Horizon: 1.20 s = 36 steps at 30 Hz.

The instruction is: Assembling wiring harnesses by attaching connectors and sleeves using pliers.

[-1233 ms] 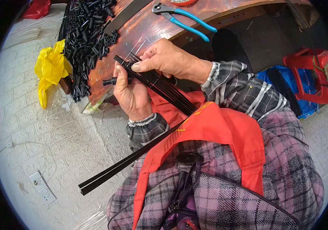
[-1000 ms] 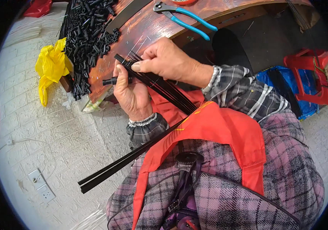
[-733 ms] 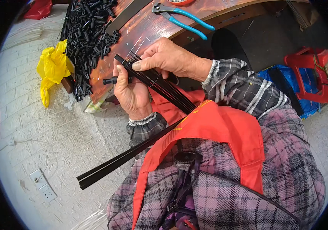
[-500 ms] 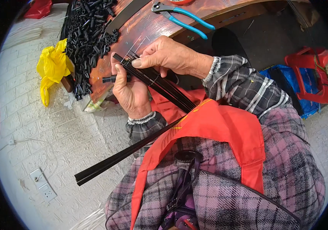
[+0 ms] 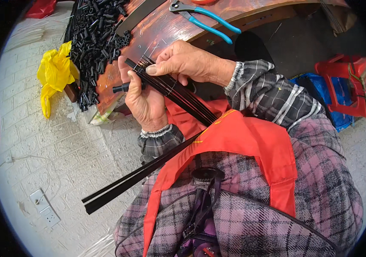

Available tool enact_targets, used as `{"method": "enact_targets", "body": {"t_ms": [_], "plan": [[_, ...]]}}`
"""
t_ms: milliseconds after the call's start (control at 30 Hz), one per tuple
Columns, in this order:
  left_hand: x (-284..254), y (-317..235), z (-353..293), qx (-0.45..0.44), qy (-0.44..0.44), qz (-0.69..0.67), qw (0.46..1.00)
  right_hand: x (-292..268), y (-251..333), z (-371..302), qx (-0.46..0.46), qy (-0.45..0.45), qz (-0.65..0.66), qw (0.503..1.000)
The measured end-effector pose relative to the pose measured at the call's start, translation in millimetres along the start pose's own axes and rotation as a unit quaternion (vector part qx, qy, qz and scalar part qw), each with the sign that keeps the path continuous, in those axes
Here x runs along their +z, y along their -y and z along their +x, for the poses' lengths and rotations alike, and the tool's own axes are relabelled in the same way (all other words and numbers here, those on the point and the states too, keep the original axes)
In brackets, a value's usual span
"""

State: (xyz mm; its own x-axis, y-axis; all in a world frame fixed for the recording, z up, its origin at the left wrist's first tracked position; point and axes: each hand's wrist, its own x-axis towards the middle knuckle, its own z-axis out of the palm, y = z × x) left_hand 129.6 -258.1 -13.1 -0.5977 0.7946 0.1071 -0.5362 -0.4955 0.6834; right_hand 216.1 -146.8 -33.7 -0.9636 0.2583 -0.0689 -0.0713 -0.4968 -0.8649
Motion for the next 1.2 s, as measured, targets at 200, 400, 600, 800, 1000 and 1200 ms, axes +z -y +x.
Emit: {"method": "enact_targets", "body": {"t_ms": [200, 400, 600, 800, 1000, 1200], "plan": [[-5.2, -20.8, -4.3, 0.002, -0.075, 0.030, 0.997, 25.1, -0.9, 8.2, 0.007, -0.022, -0.027, 0.999], [-5.8, -42.7, -12.0, -0.029, -0.065, -0.005, 0.997, 47.0, 0.3, 10.8, -0.074, -0.013, 0.024, 0.997], [1.3, -62.9, -21.9, -0.068, -0.079, -0.043, 0.994, 68.9, 11.3, 6.1, -0.040, 0.028, 0.033, 0.998], [-21.8, -69.4, -29.6, -0.068, -0.065, -0.037, 0.995, 83.4, 3.7, 10.6, -0.036, 0.024, 0.052, 0.998], [-28.7, -60.6, -31.8, -0.078, -0.106, -0.027, 0.991, 72.8, -3.4, 8.8, -0.033, 0.057, 0.023, 0.998], [-20.0, -95.8, -28.4, -0.137, -0.152, 0.029, 0.978, 61.4, 10.2, -4.9, -0.019, 0.031, 0.017, 0.999]]}}
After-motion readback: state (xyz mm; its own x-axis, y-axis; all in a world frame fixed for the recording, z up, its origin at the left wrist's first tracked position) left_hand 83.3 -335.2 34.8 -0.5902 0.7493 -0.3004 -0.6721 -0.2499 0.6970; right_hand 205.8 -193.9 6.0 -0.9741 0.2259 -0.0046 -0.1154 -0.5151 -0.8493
